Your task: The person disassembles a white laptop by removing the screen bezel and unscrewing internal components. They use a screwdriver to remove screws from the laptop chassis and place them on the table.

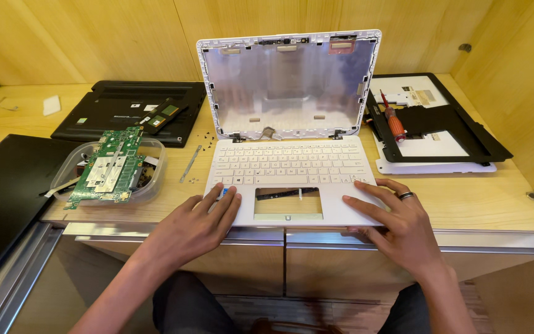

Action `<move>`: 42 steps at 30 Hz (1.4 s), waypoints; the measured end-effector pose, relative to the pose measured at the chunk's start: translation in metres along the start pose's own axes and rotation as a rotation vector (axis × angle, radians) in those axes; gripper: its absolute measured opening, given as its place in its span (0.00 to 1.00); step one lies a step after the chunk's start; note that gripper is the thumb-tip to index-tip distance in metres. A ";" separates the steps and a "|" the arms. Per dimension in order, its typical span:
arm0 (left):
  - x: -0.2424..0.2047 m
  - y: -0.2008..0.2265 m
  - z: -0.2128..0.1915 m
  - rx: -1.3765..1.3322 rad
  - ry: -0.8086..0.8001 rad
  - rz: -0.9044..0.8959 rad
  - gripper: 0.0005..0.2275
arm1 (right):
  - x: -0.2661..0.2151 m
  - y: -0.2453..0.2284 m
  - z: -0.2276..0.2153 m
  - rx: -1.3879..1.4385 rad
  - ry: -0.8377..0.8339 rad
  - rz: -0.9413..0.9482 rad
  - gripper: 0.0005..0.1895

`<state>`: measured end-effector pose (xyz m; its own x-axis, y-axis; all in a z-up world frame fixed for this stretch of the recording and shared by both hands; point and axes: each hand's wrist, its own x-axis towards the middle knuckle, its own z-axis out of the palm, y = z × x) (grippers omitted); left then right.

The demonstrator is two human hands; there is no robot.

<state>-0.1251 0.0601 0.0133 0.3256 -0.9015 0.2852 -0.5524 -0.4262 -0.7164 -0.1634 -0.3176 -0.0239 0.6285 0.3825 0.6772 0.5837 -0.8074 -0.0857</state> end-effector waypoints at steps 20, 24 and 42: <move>0.050 -0.080 0.008 -0.421 0.514 -0.444 0.08 | 0.058 -0.021 -0.020 0.208 0.449 0.291 0.21; 0.057 -0.091 0.008 -0.496 0.489 -0.440 0.06 | 0.030 -0.052 0.012 0.010 -0.009 0.279 0.34; 0.069 -0.103 0.017 -0.192 0.402 -0.503 0.08 | 0.064 -0.086 0.029 -0.049 -0.069 -0.024 0.19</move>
<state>-0.0327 0.0433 0.0963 0.2885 -0.5316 0.7963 -0.5469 -0.7742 -0.3187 -0.1579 -0.2107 0.0055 0.6499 0.4304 0.6264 0.5741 -0.8181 -0.0335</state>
